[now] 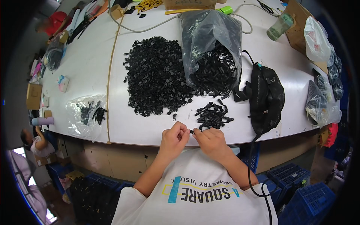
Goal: The person sits at a white table in a workshop and assembles small black plastic components by hand. They pick up individual pieces from a large pile on the table, fit them together, and place the assembled units into a black mesh bag.
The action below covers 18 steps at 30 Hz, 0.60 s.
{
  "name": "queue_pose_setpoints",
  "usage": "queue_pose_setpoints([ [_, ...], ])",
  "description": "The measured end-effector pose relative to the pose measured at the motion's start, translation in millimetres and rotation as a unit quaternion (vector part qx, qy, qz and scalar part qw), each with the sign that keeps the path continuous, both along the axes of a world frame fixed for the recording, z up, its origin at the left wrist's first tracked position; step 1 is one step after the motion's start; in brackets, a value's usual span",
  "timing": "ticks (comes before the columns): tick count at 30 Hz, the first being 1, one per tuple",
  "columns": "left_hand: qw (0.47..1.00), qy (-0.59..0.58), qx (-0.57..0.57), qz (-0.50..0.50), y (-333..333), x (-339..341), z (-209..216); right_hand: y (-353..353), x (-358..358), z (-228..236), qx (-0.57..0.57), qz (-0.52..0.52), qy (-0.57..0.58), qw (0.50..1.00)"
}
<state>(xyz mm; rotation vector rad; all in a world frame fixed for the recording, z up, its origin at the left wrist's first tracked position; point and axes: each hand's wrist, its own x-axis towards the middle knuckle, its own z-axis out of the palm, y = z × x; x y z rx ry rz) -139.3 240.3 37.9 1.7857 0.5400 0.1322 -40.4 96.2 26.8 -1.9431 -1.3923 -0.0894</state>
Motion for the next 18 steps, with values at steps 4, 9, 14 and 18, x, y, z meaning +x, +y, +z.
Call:
queue_pose_setpoints([
  [4,0.996,-0.019,0.075,-0.034,-6.7,-0.3,-0.2,-5.4,-2.2,-0.7,-0.068,0.018,-0.047,0.996],
  [9,0.995,-0.006,0.082,-0.049,-13.1,0.1,-0.2,-10.0,-4.5,-9.6,-0.101,0.049,-0.005,0.994],
  [14,0.995,-0.024,-0.085,0.038,-18.6,5.0,7.5,-5.3,-7.7,-7.1,-0.027,-0.005,0.013,1.0],
  [18,0.947,0.074,-0.314,-0.003,-4.8,2.4,-8.3,-5.7,-1.1,3.7,-0.029,0.016,0.008,0.999],
])
